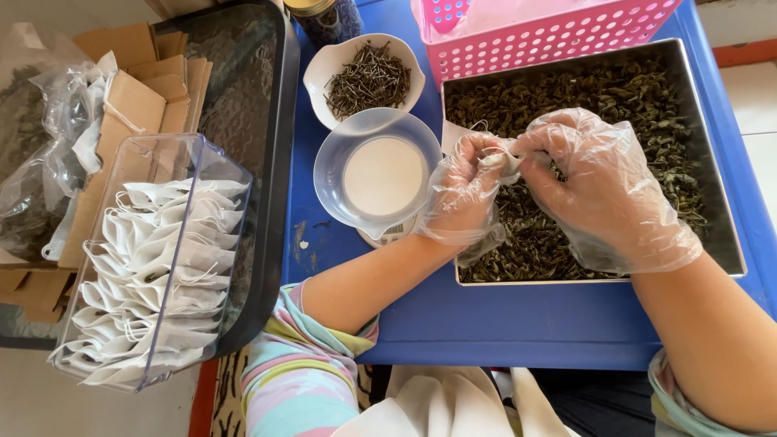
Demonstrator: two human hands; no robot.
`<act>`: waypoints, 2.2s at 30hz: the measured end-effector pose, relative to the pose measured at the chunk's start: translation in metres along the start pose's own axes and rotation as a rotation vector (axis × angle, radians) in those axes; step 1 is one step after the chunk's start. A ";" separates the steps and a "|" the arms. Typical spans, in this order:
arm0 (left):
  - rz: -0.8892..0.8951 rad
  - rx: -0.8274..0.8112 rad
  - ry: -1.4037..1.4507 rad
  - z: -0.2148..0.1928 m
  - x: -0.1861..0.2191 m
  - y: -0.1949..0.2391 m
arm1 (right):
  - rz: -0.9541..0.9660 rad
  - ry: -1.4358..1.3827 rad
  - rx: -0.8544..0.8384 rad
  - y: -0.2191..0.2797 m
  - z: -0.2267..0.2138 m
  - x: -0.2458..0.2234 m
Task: Filling small tea bags with loose tea leaves, weighing them on a digital scale, and organizing them into a container.
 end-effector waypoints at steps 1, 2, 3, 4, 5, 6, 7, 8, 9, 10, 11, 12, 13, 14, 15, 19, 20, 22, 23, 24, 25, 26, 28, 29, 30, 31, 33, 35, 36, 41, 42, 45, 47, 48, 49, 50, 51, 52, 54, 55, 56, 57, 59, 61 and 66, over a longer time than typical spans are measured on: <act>-0.011 0.023 -0.083 -0.001 0.003 0.000 | 0.013 -0.005 -0.053 -0.001 0.002 -0.001; -0.023 0.046 -0.167 -0.003 0.005 0.000 | 0.026 -0.009 -0.105 -0.002 0.005 -0.001; -0.022 0.045 -0.166 -0.004 0.004 0.000 | 0.026 -0.008 -0.105 -0.001 0.008 0.002; -0.037 0.042 -0.150 -0.004 0.002 -0.001 | 0.006 0.013 -0.103 0.000 0.011 0.004; -0.052 0.037 -0.134 -0.005 0.000 -0.001 | -0.012 0.035 -0.102 0.002 0.014 0.006; -0.052 0.035 -0.134 -0.005 -0.002 -0.001 | -0.011 0.036 -0.101 0.004 0.018 0.010; -0.060 0.041 -0.141 -0.007 -0.005 -0.001 | -0.046 0.041 -0.070 0.005 0.020 0.011; -0.067 0.047 -0.148 -0.008 -0.007 -0.001 | -0.082 0.047 -0.039 0.007 0.022 0.012; -0.067 0.047 -0.149 -0.006 -0.005 -0.001 | -0.082 0.047 -0.039 0.006 0.021 0.011; -0.086 0.044 -0.090 -0.005 -0.003 -0.001 | -0.090 0.057 -0.035 0.006 0.020 0.010; -0.104 0.041 -0.030 -0.002 -0.002 -0.001 | -0.100 0.067 -0.032 0.005 0.019 0.009; -0.105 0.042 -0.030 -0.004 -0.004 -0.001 | -0.100 0.066 -0.033 0.006 0.020 0.010; -0.105 0.041 -0.006 -0.005 -0.006 -0.001 | -0.104 0.073 -0.008 0.007 0.018 0.011; -0.106 0.039 0.018 -0.006 -0.009 -0.001 | -0.107 0.080 0.017 0.007 0.017 0.011; -0.105 0.041 0.018 -0.004 -0.003 0.000 | -0.109 0.079 0.016 0.007 0.015 0.009; -0.037 -0.022 -0.044 0.000 0.003 0.000 | -0.085 0.066 0.016 0.004 0.008 0.003; 0.018 -0.048 -0.029 0.000 0.003 0.000 | -0.066 0.060 0.025 0.004 0.006 0.002; 0.021 -0.020 -0.100 -0.001 0.006 0.001 | -0.052 0.031 -0.011 0.003 0.006 0.001; 0.024 0.011 -0.172 -0.002 0.007 0.001 | -0.041 0.000 -0.048 0.003 0.007 0.001; 0.024 0.011 -0.173 -0.003 0.005 0.000 | -0.041 0.000 -0.047 0.002 0.007 0.002; 0.020 0.007 -0.174 -0.004 0.003 0.000 | -0.067 -0.031 -0.078 0.001 0.009 0.001; 0.017 0.003 -0.175 -0.005 0.001 0.000 | -0.092 -0.063 -0.108 0.001 0.011 0.000; 0.007 0.007 -0.184 -0.007 -0.002 0.000 | -0.081 -0.056 -0.144 0.001 0.015 0.003; -0.004 0.010 -0.194 -0.007 -0.003 0.001 | -0.068 -0.049 -0.179 0.002 0.018 0.005; -0.005 0.010 -0.193 -0.007 -0.002 0.001 | -0.068 -0.049 -0.180 0.003 0.018 0.004; 0.005 0.007 -0.181 -0.006 0.000 0.001 | -0.074 -0.042 -0.151 0.003 0.016 0.004; 0.015 0.004 -0.170 -0.004 0.001 0.001 | -0.080 -0.035 -0.122 0.003 0.015 0.003; 0.038 -0.006 -0.060 -0.003 0.002 0.000 | -0.035 -0.005 -0.052 0.003 0.012 0.007; 0.038 -0.005 -0.060 -0.004 -0.001 0.000 | -0.035 -0.005 -0.053 0.001 0.009 0.004; -0.154 0.006 0.100 -0.009 -0.032 -0.001 | 0.011 -0.190 0.099 0.001 -0.012 0.006; -0.153 0.006 0.101 -0.006 -0.025 0.000 | 0.011 -0.190 0.098 0.000 -0.014 0.003; -0.158 0.011 0.075 0.000 -0.011 0.000 | 0.094 -0.253 0.052 -0.002 -0.013 0.005; -0.102 0.000 0.066 0.002 -0.004 0.001 | 0.062 -0.144 -0.032 -0.002 -0.004 0.008; -0.101 0.001 0.067 0.002 -0.003 0.001 | 0.061 -0.145 -0.033 -0.002 -0.004 0.008; -0.106 -0.018 0.083 0.004 -0.002 0.001 | 0.065 -0.151 -0.049 -0.003 -0.003 0.007; -0.111 -0.037 0.099 0.005 -0.001 0.001 | 0.070 -0.158 -0.065 -0.003 -0.002 0.007; -0.110 -0.040 0.099 0.005 -0.002 0.001 | 0.070 -0.157 -0.062 -0.003 -0.001 0.008; -0.133 -0.014 0.066 0.003 -0.005 0.001 | 0.101 -0.139 -0.073 -0.002 0.000 0.011; -0.156 0.012 0.032 0.001 -0.007 0.001 | 0.132 -0.121 -0.083 0.000 0.003 0.014; -0.173 0.020 -0.068 0.000 -0.007 0.002 | 0.104 -0.120 -0.027 0.000 0.000 0.012; -0.190 0.029 -0.168 -0.002 -0.007 0.002 | 0.075 -0.119 0.030 0.001 -0.003 0.010; -0.188 0.031 -0.168 -0.001 -0.006 0.002 | 0.073 -0.120 0.029 0.000 -0.006 0.008; -0.288 -0.014 -0.086 0.003 -0.012 0.003 | 0.041 -0.226 0.075 -0.003 -0.014 0.001; -0.279 -0.066 -0.082 0.001 -0.018 0.003 | 0.017 -0.222 0.120 -0.003 -0.018 0.002; -0.369 -0.134 0.156 0.007 -0.027 0.007 | 0.038 -0.176 0.204 0.002 -0.023 0.013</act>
Point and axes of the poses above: each hand's wrist, its own y-axis away from the middle knuckle, its own z-axis out of the palm, x = y × z, the point moved 7 cm from there along -y, towards the middle knuckle, and after that the axes turned 6 degrees about y, right-handed, at the moved point
